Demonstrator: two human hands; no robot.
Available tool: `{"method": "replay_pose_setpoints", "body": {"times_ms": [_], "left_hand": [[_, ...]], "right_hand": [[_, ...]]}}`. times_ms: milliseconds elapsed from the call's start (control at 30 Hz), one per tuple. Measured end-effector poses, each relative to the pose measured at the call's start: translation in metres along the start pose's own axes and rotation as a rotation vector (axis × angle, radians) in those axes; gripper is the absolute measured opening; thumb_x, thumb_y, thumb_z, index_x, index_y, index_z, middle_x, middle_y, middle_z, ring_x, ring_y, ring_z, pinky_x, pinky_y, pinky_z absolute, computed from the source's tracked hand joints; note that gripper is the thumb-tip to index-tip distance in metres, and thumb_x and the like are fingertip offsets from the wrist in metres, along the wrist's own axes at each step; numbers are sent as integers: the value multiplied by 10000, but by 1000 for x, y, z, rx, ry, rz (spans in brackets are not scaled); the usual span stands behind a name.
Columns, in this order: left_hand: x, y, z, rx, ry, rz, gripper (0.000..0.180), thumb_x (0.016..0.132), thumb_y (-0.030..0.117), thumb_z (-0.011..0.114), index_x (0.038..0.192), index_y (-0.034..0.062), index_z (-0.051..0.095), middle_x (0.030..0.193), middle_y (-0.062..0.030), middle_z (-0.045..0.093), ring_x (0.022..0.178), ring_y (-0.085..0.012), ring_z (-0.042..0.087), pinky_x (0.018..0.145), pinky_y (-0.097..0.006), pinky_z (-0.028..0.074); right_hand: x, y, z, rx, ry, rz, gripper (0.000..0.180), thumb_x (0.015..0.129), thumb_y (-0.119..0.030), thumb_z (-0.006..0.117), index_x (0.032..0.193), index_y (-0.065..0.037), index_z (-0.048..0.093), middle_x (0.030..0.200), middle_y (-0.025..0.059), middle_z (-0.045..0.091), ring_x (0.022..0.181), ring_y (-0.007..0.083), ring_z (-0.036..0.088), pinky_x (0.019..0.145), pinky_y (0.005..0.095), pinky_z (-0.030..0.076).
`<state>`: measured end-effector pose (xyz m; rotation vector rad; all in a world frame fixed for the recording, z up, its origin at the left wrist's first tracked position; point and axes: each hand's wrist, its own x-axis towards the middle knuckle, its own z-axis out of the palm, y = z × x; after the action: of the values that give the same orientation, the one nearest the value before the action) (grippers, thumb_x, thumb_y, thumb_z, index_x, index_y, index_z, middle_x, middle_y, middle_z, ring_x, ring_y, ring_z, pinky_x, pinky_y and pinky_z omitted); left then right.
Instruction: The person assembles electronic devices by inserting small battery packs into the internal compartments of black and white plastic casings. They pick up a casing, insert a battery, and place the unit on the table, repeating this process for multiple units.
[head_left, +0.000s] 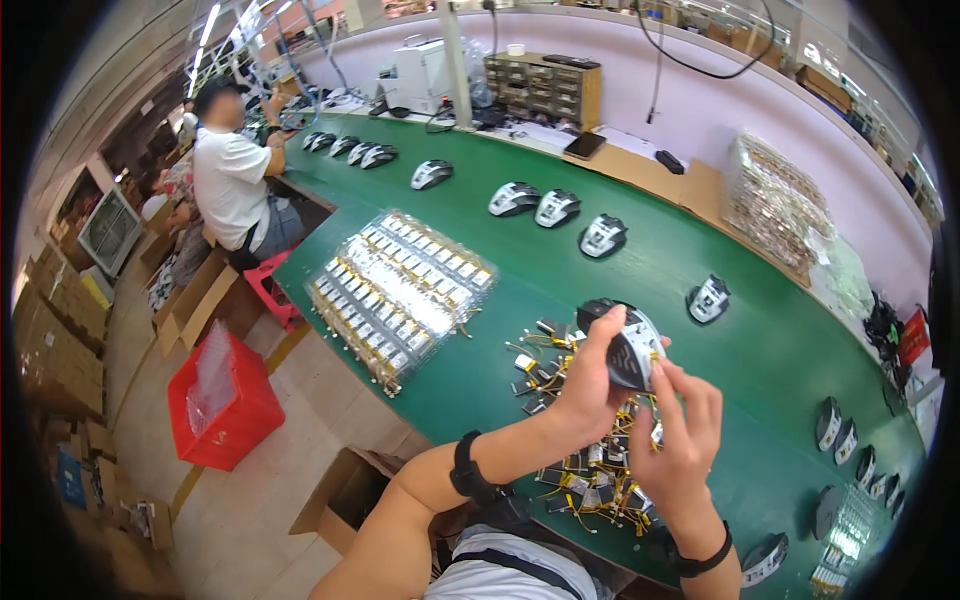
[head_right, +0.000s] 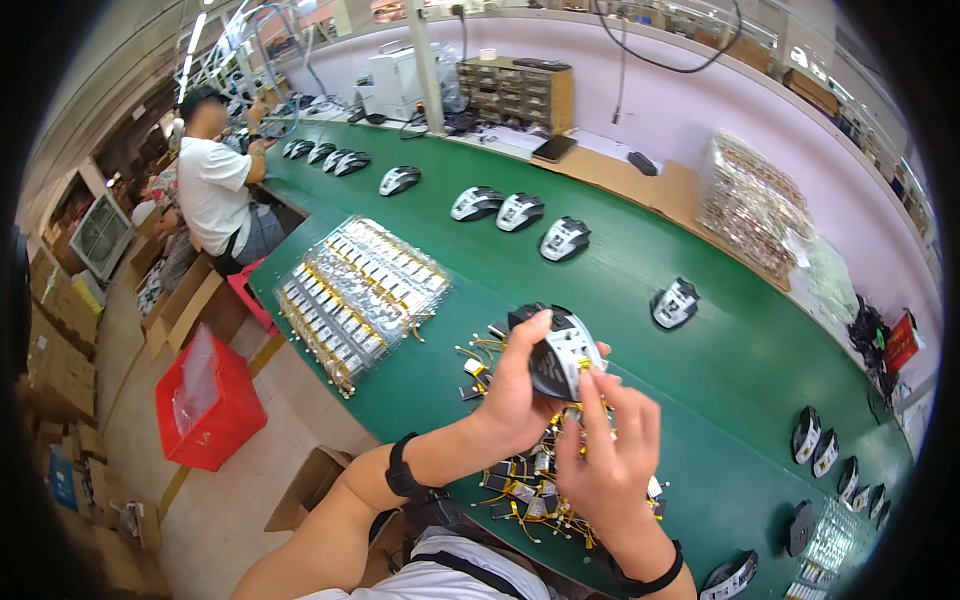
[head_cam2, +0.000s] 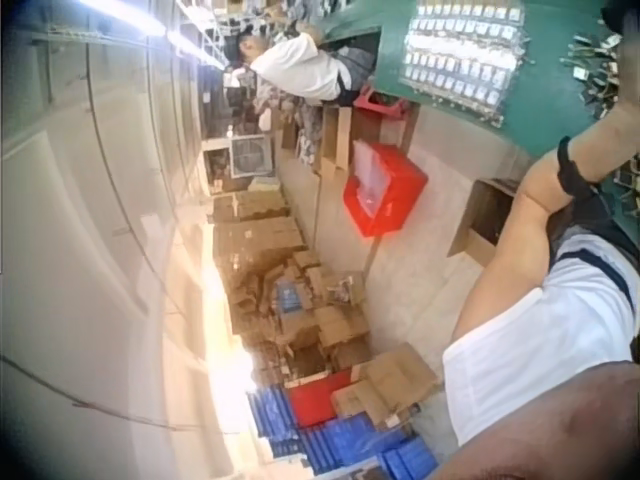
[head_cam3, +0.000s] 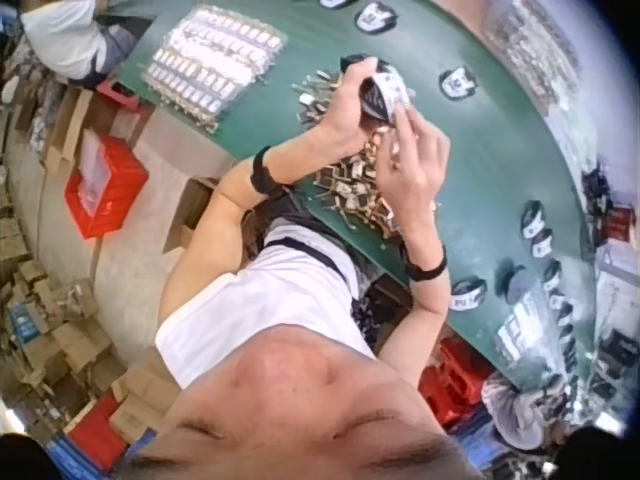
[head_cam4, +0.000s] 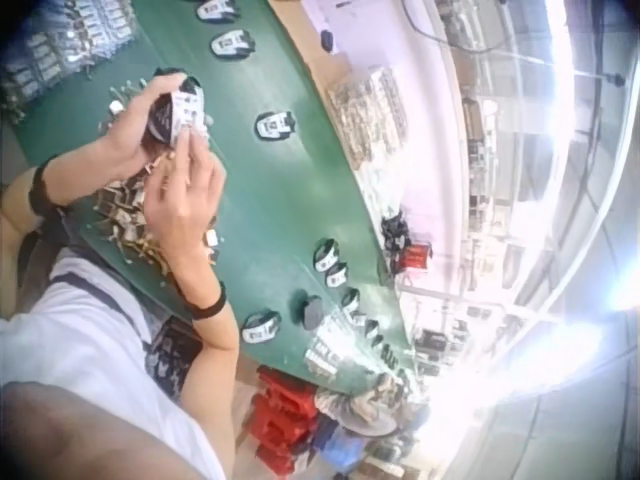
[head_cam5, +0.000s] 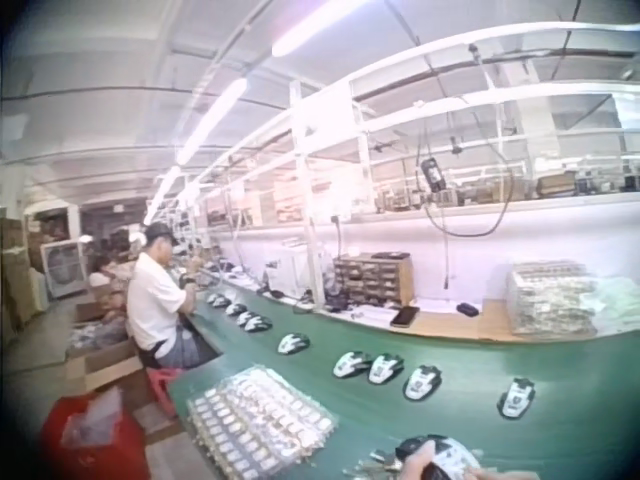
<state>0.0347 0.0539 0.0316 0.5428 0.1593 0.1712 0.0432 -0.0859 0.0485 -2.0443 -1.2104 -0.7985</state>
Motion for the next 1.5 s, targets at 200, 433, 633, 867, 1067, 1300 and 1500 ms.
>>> {"method": "replay_pose_setpoints", "body": {"times_ms": [200, 433, 633, 867, 1067, 1300, 1500], "left_hand": [[3, -12, 15, 56, 8, -34, 428, 947, 466, 489, 1113, 78, 560, 1040, -183, 682, 946, -265, 684, 818, -392, 564], [11, -40, 39, 181, -98, -160, 396, 930, 448, 523, 1075, 82, 564, 1025, -149, 684, 913, -201, 677, 810, -348, 540], [24, -57, 53, 255, -219, -188, 543, 907, 478, 473, 1260, 67, 522, 1127, -249, 655, 977, -302, 671, 841, -410, 551], [37, -77, 60, 235, -233, -207, 577, 887, 502, 474, 1243, 54, 548, 1122, -265, 649, 978, -307, 664, 852, -403, 557], [37, -76, 65, 199, -246, -249, 586, 889, 507, 470, 1256, 56, 549, 1119, -254, 651, 934, -301, 675, 843, -399, 561], [37, -81, 63, 269, -219, -199, 580, 888, 493, 474, 1242, 40, 543, 1104, -255, 651, 927, -314, 677, 847, -408, 561], [51, -78, 57, 316, -377, -266, 567, 891, 470, 473, 1263, 45, 528, 1176, -272, 635, 1013, -317, 670, 884, -416, 554]], "right_hand": [[-7, 17, -8, 49, 126, 96, 383, 642, 68, 645, 1012, -31, 660, 1049, 124, 601, 960, 327, 567, 839, 425, 470], [-24, 42, -40, 169, 54, 371, 320, 675, 86, 594, 950, -60, 670, 955, 102, 582, 885, 290, 550, 695, 384, 441], [-49, 55, -60, 144, 197, 268, 370, 674, 99, 594, 1002, -49, 682, 1007, 97, 622, 896, 285, 582, 731, 371, 493], [-64, 61, -58, -271, 142, 122, 510, 676, 3, 640, 1185, -15, 664, 1149, 94, 577, 957, 260, 571, 804, 364, 478], [-67, 70, -66, -279, 157, 66, 503, 662, 27, 623, 1162, -15, 669, 1163, 92, 590, 969, 256, 568, 779, 348, 467], [-65, 72, -61, -159, 177, 177, 531, 596, 63, 607, 1116, -27, 666, 1127, 91, 612, 955, 293, 565, 817, 375, 482], [-64, 73, -75, 112, 187, 263, 427, 684, 92, 598, 1090, -23, 661, 1077, 133, 629, 963, 332, 581, 845, 433, 497]]}}
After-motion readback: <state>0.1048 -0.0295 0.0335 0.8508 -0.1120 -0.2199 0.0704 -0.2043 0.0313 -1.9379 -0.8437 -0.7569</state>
